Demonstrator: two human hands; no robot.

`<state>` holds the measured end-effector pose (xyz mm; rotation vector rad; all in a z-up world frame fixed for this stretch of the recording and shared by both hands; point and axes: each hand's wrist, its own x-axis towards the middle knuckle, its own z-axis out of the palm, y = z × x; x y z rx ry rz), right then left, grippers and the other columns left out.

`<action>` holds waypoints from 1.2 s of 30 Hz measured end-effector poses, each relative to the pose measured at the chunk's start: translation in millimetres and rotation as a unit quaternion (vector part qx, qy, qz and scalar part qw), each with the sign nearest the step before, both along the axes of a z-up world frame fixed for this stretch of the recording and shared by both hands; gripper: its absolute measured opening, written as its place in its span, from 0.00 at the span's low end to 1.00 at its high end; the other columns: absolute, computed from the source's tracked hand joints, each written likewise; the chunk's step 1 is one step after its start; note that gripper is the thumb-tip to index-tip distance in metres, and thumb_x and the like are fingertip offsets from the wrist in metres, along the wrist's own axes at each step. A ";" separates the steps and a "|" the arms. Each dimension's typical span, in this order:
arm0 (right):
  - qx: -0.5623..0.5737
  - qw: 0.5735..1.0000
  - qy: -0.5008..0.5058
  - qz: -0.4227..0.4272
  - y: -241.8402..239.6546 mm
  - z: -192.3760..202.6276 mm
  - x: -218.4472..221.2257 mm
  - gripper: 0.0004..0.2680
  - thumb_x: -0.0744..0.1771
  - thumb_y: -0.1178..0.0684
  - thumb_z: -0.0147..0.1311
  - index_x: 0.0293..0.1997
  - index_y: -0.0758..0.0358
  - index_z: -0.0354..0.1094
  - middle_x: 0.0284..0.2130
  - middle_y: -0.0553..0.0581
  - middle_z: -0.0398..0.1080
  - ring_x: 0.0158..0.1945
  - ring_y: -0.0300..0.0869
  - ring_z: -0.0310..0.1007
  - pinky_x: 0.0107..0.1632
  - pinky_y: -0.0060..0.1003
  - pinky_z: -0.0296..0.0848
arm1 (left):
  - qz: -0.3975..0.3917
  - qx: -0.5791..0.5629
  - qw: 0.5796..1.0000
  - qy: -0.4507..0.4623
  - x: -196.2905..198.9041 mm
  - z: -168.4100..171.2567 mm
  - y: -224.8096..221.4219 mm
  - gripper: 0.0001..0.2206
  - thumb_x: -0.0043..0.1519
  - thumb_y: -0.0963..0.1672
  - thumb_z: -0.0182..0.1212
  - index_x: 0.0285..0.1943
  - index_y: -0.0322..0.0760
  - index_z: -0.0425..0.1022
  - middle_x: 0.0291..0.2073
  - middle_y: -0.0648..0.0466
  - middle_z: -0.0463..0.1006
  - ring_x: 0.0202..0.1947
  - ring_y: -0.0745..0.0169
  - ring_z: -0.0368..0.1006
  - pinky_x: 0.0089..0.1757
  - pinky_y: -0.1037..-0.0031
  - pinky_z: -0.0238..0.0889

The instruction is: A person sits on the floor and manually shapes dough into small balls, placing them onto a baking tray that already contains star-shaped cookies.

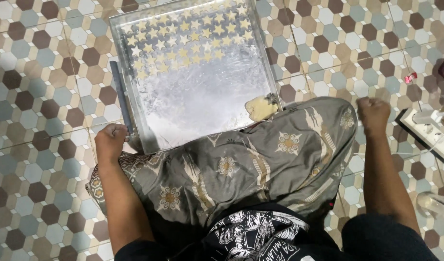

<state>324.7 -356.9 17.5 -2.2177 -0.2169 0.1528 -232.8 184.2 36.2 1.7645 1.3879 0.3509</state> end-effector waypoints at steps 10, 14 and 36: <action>-0.053 0.991 -0.034 0.114 -21.4 -116.1 10.8 0.06 0.69 0.61 0.50 0.44 0.74 0.73 0.34 0.61 0.70 0.35 0.46 0.64 0.41 0.40 0.65 | -0.012 0.037 0.998 0.050 5.4 -1.7 0.2 0.11 0.63 0.40 0.54 0.48 0.34 0.83 0.35 0.42 0.83 0.39 0.42 0.79 0.43 0.59 0.69; -0.081 0.986 -0.065 0.130 -0.1 -112.8 6.6 0.07 0.69 0.59 0.51 0.43 0.74 0.73 0.34 0.63 0.71 0.35 0.48 0.65 0.40 0.41 0.66 | -0.013 0.036 0.998 0.054 3.9 -2.2 1.3 0.12 0.63 0.41 0.54 0.49 0.35 0.84 0.36 0.40 0.82 0.39 0.35 0.78 0.43 0.55 0.69; -0.379 0.923 -0.052 0.049 -136.2 -28.8 -104.2 0.13 0.72 0.47 0.55 0.48 0.70 0.78 0.35 0.68 0.78 0.35 0.60 0.77 0.39 0.50 0.73 | -0.007 -0.011 1.000 -0.021 2.3 -4.4 2.6 0.07 0.66 0.38 0.55 0.45 0.29 0.80 0.29 0.52 0.79 0.29 0.65 0.75 0.35 0.78 0.66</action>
